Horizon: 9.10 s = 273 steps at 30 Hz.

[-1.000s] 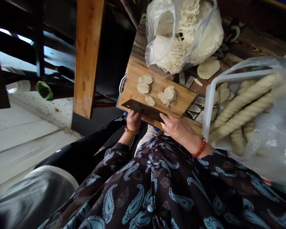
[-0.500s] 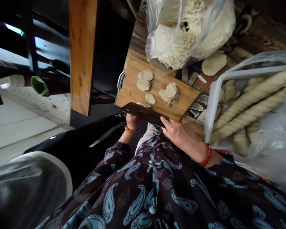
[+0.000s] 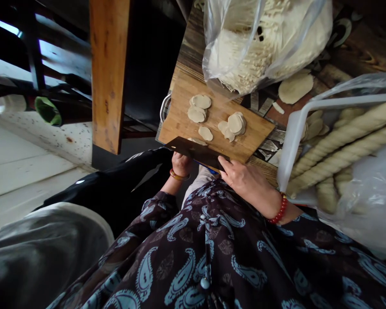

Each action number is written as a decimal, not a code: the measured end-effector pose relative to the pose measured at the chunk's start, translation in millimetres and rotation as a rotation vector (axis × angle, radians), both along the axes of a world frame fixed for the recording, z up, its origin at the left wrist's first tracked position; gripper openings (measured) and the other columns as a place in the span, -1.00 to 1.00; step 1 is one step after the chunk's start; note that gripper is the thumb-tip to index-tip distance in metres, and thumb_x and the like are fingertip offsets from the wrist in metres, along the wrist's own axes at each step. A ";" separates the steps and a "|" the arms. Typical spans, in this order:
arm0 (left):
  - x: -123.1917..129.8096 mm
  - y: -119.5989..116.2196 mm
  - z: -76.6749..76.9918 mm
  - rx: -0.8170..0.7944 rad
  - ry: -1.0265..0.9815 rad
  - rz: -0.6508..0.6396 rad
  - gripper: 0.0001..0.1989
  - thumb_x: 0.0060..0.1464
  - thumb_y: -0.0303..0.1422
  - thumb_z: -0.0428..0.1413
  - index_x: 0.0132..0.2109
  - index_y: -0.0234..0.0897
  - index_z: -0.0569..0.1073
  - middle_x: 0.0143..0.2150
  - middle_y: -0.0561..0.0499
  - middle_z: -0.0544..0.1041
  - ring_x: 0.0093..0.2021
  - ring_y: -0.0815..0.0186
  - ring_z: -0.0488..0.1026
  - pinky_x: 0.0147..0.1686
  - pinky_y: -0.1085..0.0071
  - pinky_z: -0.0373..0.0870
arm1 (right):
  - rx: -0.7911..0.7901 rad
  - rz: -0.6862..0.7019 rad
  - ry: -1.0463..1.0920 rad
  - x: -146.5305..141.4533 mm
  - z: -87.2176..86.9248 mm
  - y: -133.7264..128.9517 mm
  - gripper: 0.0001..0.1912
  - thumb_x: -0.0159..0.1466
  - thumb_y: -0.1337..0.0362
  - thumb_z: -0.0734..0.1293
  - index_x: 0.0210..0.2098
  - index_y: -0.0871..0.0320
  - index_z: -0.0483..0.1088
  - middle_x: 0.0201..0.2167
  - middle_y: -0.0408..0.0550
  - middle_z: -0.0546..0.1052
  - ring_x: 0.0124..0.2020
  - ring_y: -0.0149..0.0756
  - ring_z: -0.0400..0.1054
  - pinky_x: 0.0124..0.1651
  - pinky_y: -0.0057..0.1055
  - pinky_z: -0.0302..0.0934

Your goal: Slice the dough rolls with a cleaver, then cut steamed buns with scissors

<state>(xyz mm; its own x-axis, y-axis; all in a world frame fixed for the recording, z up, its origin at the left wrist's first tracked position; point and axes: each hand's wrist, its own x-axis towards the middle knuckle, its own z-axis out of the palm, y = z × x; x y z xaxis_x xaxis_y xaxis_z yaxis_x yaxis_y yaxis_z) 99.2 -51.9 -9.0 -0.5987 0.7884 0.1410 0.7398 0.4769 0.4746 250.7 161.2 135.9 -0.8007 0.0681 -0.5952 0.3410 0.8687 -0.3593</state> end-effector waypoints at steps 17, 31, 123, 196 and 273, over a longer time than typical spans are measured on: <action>-7.0 3.2 10.8 -0.014 0.037 -0.057 -0.57 0.30 -0.43 -0.15 -0.56 -0.24 0.28 -0.51 0.01 0.34 -0.41 0.35 0.37 -0.34 0.37 0.31 | -0.074 0.027 -0.027 -19.5 -4.8 3.7 -0.54 0.45 0.17 0.09 0.27 0.15 0.28 -0.21 0.06 0.61 -0.39 -0.26 0.47 -0.43 -0.36 0.04; -17.6 6.5 19.0 0.007 -0.001 -0.148 -0.61 0.30 -0.46 -0.14 -0.49 -0.23 0.38 -0.46 -0.04 0.37 -0.33 0.29 0.37 -0.29 0.35 0.29 | -0.113 0.042 -0.111 -47.4 -7.6 6.4 -0.55 0.45 0.19 0.11 0.25 0.20 0.29 -0.19 0.10 0.62 -0.32 -0.20 0.51 -0.39 -0.36 0.09; -21.7 -4.2 10.0 0.035 -0.117 -0.168 -0.62 0.31 -0.47 -0.17 -0.38 -0.24 0.46 -0.40 -0.07 0.43 -0.28 0.27 0.37 -0.20 0.28 0.33 | -0.102 0.023 -0.149 -55.1 -0.4 -7.1 -0.57 0.47 0.23 0.07 0.22 0.25 0.30 -0.14 0.17 0.61 -0.18 -0.16 0.52 -0.27 -0.38 0.17; -21.6 -13.6 8.7 0.052 -0.138 -0.175 -0.67 0.31 -0.48 -0.12 -0.26 -0.24 0.53 -0.32 -0.10 0.49 -0.19 0.25 0.42 -0.15 0.29 0.37 | -0.139 0.028 -0.111 -41.5 -6.8 -5.0 -0.56 0.46 0.21 0.07 0.21 0.22 0.33 -0.11 0.15 0.62 -0.20 -0.18 0.53 -0.24 -0.36 0.22; -26.4 -8.0 29.2 -0.174 -0.154 -0.081 -0.65 0.12 -0.43 0.13 0.08 -0.23 0.43 0.09 -0.21 0.47 0.17 0.02 0.38 0.11 0.04 0.40 | -0.008 -0.098 0.286 -3.8 -3.9 11.3 -0.54 0.45 0.19 0.12 0.26 0.15 0.35 -0.13 0.01 0.63 -0.24 -0.28 0.51 -0.30 -0.41 0.23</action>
<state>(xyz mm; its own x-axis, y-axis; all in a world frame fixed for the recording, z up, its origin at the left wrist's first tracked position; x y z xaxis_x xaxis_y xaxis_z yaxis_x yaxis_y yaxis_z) 72.8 -59.9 20.2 -0.5368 0.8390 -0.0895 0.7042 0.5039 0.5002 246.8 172.4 132.0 -0.9257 0.1496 -0.3474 0.3071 0.8335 -0.4593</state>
